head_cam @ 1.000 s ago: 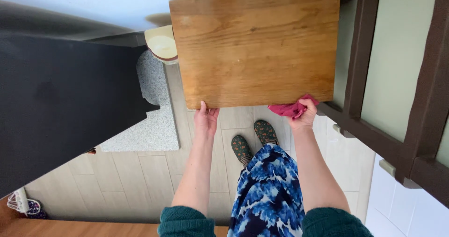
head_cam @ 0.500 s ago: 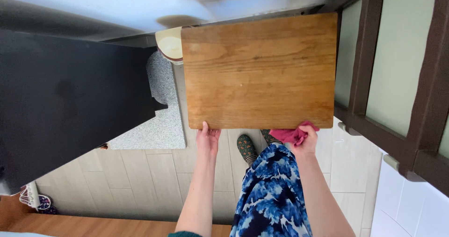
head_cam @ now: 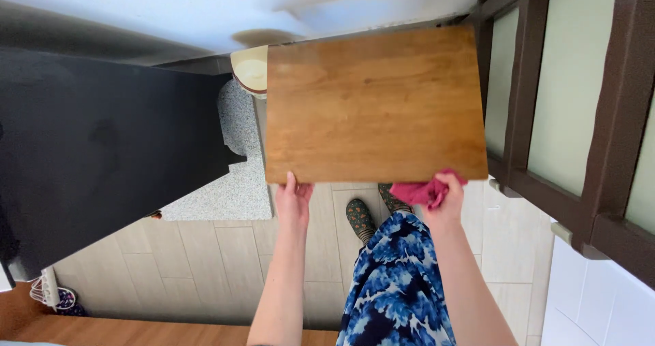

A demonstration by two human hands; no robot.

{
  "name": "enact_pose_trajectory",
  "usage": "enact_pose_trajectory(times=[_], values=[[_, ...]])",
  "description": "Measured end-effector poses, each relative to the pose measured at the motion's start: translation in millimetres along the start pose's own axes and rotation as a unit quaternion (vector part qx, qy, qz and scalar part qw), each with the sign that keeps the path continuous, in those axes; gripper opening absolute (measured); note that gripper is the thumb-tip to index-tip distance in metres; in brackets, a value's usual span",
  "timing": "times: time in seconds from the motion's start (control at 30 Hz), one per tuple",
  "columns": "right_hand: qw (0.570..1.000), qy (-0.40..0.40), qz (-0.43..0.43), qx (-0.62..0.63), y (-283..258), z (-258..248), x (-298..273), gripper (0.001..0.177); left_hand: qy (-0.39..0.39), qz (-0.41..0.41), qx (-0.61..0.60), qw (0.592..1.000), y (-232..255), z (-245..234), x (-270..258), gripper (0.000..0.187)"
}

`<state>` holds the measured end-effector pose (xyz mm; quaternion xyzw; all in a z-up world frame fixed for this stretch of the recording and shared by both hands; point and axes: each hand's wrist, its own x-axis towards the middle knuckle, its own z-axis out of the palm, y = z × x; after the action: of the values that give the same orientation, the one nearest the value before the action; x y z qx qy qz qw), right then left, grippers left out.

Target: Wiping down various furniture surfaces and moving objects to clean underneath them with a cloth

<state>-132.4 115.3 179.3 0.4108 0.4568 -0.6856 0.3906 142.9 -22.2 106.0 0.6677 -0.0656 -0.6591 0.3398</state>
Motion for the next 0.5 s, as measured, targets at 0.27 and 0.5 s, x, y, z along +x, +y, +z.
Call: enact_pose_trajectory(times=[0.27,0.5], values=[[0.999,-0.024,-0.028,-0.021,-11,9,80,0.036,-0.024,0.024,0.043,0.999,44,63,14,0.05],[0.999,-0.031,-0.023,-0.006,-26,64,80,0.03,-0.028,0.036,0.038,0.998,53,86,56,0.056]])
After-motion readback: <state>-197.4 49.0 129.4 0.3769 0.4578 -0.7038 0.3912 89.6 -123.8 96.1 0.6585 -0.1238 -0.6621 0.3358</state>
